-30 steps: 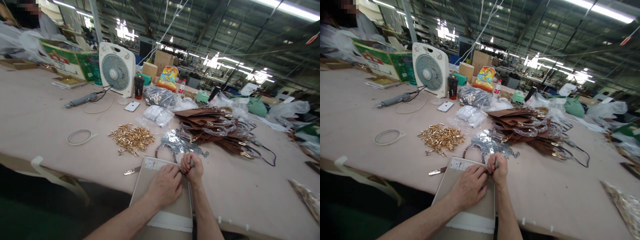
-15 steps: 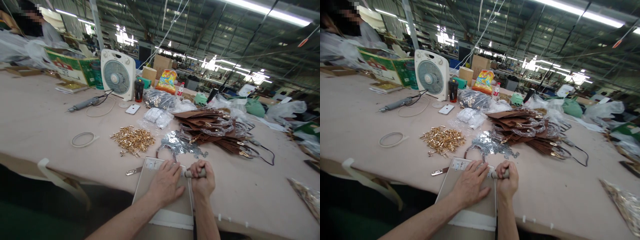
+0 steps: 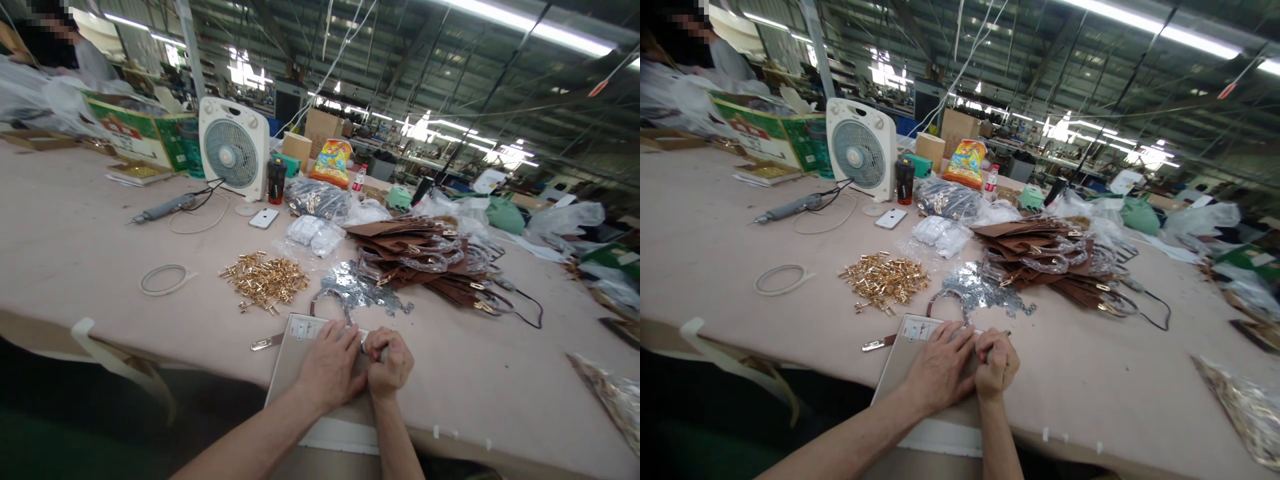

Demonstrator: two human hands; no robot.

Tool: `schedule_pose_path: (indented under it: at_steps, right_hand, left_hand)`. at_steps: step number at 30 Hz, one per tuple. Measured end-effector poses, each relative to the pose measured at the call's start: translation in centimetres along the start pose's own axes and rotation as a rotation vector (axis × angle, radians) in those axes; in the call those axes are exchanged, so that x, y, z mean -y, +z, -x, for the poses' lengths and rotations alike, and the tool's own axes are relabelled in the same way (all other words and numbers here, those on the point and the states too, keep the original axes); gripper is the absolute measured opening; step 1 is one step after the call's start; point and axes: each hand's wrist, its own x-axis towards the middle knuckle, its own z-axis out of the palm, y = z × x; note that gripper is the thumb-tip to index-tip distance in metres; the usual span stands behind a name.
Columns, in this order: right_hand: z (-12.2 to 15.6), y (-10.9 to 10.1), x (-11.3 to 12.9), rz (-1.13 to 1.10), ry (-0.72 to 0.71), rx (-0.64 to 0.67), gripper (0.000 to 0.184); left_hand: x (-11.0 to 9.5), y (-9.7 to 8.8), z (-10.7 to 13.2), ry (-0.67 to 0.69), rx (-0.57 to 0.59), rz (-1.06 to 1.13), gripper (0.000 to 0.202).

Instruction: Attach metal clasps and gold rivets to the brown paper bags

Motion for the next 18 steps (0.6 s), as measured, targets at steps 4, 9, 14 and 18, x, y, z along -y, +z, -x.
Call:
schedule_pose_path:
  at_steps: [4, 9, 14, 18]
  right_hand:
    - [-1.4, 0.3, -0.9, -0.003, 0.098, 0.04, 0.043]
    - [-3.8, 0.0, -1.2, -0.081, 0.3, 0.018, 0.046]
    - [-4.9, -0.3, 0.6, -0.185, 0.231, -0.016, 0.041]
    - [-4.2, 0.1, 0.2, -0.128, 0.234, 0.032, 0.043]
  left_hand:
    - [0.0, 0.1, 0.0, 0.004, -0.004, 0.024, 0.062]
    - [0.0, 0.7, 0.2, -0.023, -0.013, 0.009, 0.072]
    - [0.1, 0.6, 0.3, -0.028, 0.005, -0.004, 0.077]
    - [0.1, 0.3, 0.1, -0.029, 0.019, -0.004, 0.076]
